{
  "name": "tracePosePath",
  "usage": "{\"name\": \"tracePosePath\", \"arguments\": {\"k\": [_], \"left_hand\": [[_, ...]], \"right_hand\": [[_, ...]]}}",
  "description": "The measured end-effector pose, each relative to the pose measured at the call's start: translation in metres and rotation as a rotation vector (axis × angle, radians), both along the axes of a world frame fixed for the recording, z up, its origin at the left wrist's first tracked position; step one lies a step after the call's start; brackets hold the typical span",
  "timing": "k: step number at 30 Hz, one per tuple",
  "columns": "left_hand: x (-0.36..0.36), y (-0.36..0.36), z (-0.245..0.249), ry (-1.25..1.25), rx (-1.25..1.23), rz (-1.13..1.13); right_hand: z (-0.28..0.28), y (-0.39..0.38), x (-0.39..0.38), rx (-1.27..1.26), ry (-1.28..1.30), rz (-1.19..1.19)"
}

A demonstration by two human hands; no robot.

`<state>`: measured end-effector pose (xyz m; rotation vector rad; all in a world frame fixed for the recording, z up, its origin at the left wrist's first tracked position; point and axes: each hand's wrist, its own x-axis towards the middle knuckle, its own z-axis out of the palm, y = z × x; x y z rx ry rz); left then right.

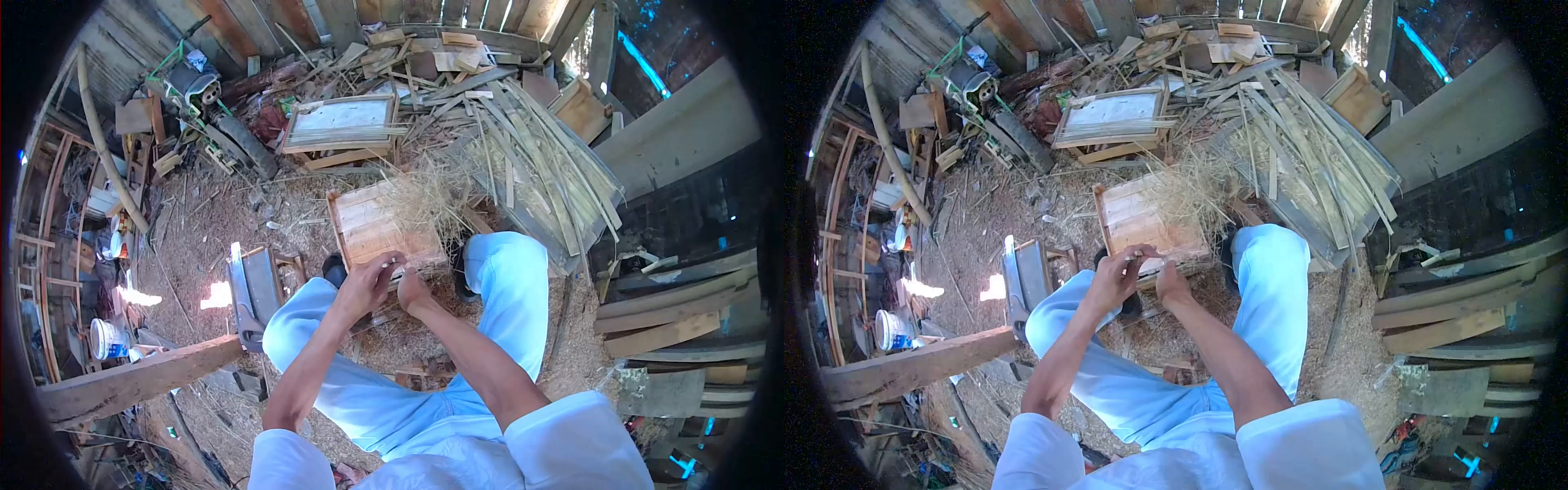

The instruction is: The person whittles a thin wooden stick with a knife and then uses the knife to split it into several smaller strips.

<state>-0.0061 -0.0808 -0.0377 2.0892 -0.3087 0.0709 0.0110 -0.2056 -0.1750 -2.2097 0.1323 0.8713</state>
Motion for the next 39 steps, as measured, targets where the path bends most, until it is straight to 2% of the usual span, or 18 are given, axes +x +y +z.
{"name": "tracePosePath", "arguments": {"k": [3, 5, 6, 9, 11, 12, 13, 14, 15, 18, 22, 23, 25, 26, 29, 34, 37, 39], "left_hand": [[0.003, 0.004, 0.012, 0.018, 0.037, 0.027], [0.008, 0.005, 0.009, 0.063, 0.009, 0.072], [0.012, 0.006, 0.012, 0.081, -0.017, 0.093], [0.027, 0.016, 0.015, 0.051, -0.087, 0.174], [0.039, 0.04, 0.001, 0.092, -0.223, 0.3], [0.045, 0.05, 0.005, 0.086, -0.387, 0.347], [0.052, 0.061, 0.018, 0.062, -0.383, 0.366], [0.056, 0.073, 0.035, 0.109, -0.424, 0.465], [0.06, 0.087, 0.049, 0.151, -0.469, 0.563], [0.063, 0.123, 0.067, 0.092, -0.503, 0.581], [0.066, 0.14, 0.05, 0.051, -0.714, 0.572], [0.067, 0.139, 0.047, 0.039, -0.72, 0.576], [0.074, 0.136, 0.038, 0.101, -0.757, 0.591], [0.079, 0.137, 0.033, 0.105, -0.764, 0.559], [0.093, 0.137, 0.024, 0.17, -0.751, 0.545], [0.108, 0.131, 0.022, 0.205, -0.772, 0.586], [0.119, 0.12, -0.014, 0.261, -0.87, 0.619], [0.122, 0.102, -0.039, 0.372, -0.791, 0.52]], "right_hand": [[-0.006, 0.011, -0.009, 0.153, 0.028, -0.13], [-0.034, 0.016, -0.018, -0.028, 0.203, -0.175], [-0.021, 0.009, -0.018, -0.072, 0.108, 0.016], [-0.015, 0.006, -0.012, -0.057, 0.151, 0.05], [-0.049, 0.001, -0.015, 0.013, 0.062, 0.001], [-0.061, -0.003, -0.011, -0.012, -0.011, 0.082], [-0.065, -0.008, -0.003, -0.038, -0.088, 0.167], [-0.01, -0.02, 0.007, 0.011, -0.238, 0.378], [-0.004, -0.022, 0.02, 0.019, -0.26, 0.406], [0.022, -0.025, 0.066, 0.025, -0.313, 0.318], [0.129, -0.015, 0.117, 0.05, -0.477, 0.264], [0.13, -0.011, 0.123, 0.047, -0.487, 0.273], [0.129, -0.005, 0.134, 0.408, -0.386, 0.331], [0.126, -0.001, 0.135, 0.4, -0.384, 0.344], [0.115, 0.019, 0.128, 0.798, -0.349, 0.253], [0.113, 0.029, 0.128, 0.754, -0.222, 0.148], [0.089, 0.029, 0.135, 0.778, -0.275, 0.066], [0.068, 0.026, 0.144, 0.789, -0.315, 0.022]]}}
